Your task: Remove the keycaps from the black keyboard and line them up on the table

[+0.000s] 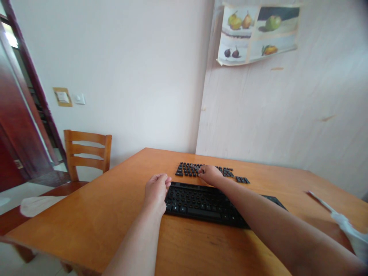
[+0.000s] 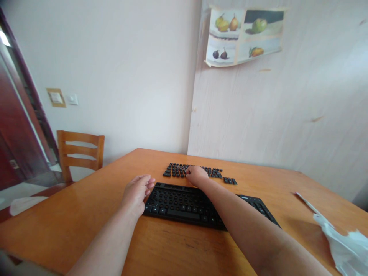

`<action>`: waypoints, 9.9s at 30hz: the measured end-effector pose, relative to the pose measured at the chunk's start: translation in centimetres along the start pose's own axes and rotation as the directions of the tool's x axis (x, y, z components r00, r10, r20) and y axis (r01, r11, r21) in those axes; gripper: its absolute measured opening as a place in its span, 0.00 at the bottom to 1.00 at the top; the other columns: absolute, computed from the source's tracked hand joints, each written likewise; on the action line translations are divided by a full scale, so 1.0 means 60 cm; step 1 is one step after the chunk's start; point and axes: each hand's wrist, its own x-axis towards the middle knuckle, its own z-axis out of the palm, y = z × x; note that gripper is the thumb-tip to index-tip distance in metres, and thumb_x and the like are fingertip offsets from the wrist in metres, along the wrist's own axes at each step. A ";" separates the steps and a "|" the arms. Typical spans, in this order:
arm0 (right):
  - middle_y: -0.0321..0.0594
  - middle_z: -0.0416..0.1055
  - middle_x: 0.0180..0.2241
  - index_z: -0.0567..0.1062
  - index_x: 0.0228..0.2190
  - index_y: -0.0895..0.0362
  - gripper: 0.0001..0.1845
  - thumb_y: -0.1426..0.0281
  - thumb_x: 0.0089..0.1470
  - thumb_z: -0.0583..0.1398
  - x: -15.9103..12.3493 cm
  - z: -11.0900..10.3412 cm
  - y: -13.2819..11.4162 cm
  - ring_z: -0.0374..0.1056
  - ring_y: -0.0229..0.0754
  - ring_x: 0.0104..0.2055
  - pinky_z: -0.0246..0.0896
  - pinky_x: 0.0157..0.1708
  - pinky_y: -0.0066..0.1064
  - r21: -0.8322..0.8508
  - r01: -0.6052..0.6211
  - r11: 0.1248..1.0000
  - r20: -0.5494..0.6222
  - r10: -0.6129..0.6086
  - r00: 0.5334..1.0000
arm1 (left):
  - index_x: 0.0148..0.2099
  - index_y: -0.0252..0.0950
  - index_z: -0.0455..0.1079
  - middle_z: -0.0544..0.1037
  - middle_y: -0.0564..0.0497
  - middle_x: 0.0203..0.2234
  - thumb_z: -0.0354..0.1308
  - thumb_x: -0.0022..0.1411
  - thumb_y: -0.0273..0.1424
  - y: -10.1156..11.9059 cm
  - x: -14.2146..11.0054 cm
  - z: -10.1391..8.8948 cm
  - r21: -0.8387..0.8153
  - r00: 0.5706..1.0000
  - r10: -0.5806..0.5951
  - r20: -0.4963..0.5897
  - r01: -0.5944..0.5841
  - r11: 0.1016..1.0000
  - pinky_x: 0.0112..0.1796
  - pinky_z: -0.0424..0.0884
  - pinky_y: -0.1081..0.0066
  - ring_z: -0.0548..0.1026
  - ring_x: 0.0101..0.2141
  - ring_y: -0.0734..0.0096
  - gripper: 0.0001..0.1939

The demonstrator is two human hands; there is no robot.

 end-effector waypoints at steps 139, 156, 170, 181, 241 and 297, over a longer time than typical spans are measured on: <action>0.41 0.74 0.38 0.72 0.44 0.55 0.12 0.73 0.58 0.58 -0.229 -0.056 -0.068 0.70 0.41 0.39 0.64 0.40 0.31 0.337 0.516 0.788 -0.389 -0.382 0.838 | 0.41 0.35 0.67 0.76 0.51 0.31 0.61 0.55 0.32 -0.005 -0.065 0.020 0.128 0.695 0.142 0.705 -0.322 0.938 0.36 0.67 0.71 0.74 0.32 0.71 0.12; 0.33 0.69 0.22 0.79 0.36 0.55 0.11 0.65 0.53 0.60 -0.189 -0.077 -0.034 0.64 0.36 0.24 0.54 0.26 0.28 0.390 0.223 0.893 -0.262 -0.124 0.957 | 0.34 0.37 0.71 0.77 0.52 0.27 0.58 0.53 0.36 -0.014 -0.014 0.006 0.238 0.872 0.412 0.263 -0.472 0.849 0.35 0.67 0.72 0.74 0.31 0.69 0.08; 0.35 0.71 0.22 0.79 0.32 0.57 0.09 0.68 0.45 0.64 -0.048 -0.041 0.036 0.64 0.37 0.25 0.52 0.25 0.26 0.232 -0.101 0.967 -0.035 0.113 0.993 | 0.30 0.34 0.69 0.78 0.48 0.27 0.59 0.46 0.36 -0.001 0.001 -0.002 0.058 0.986 0.160 -0.053 -0.157 0.986 0.27 0.65 0.74 0.75 0.28 0.71 0.10; 0.39 0.77 0.30 0.81 0.32 0.55 0.09 0.69 0.45 0.64 -0.001 -0.012 0.033 0.69 0.41 0.32 0.56 0.29 0.27 0.104 -0.102 0.989 -0.002 0.103 0.995 | 0.30 0.34 0.70 0.79 0.47 0.27 0.60 0.45 0.35 -0.004 0.007 -0.002 0.028 0.993 0.097 -0.068 -0.096 0.995 0.26 0.64 0.74 0.75 0.28 0.71 0.10; 0.31 0.63 0.19 0.71 0.32 0.56 0.10 0.62 0.55 0.57 -0.212 -0.114 -0.001 0.57 0.33 0.19 0.51 0.20 0.25 0.784 -0.100 0.612 0.106 0.028 0.994 | 0.34 0.35 0.72 0.78 0.50 0.26 0.60 0.52 0.39 -0.006 -0.021 0.014 0.126 0.919 0.334 0.209 -0.364 0.923 0.32 0.68 0.72 0.74 0.28 0.70 0.13; 0.32 0.64 0.19 0.65 0.28 0.55 0.17 0.53 0.54 0.57 -0.237 -0.043 -0.015 0.57 0.34 0.19 0.50 0.19 0.26 0.895 -0.095 0.436 -0.013 0.239 0.971 | 0.29 0.39 0.71 0.74 0.54 0.23 0.56 0.57 0.35 -0.023 -0.064 0.021 0.323 0.659 0.314 0.683 -0.659 0.679 0.30 0.62 0.72 0.70 0.26 0.70 0.07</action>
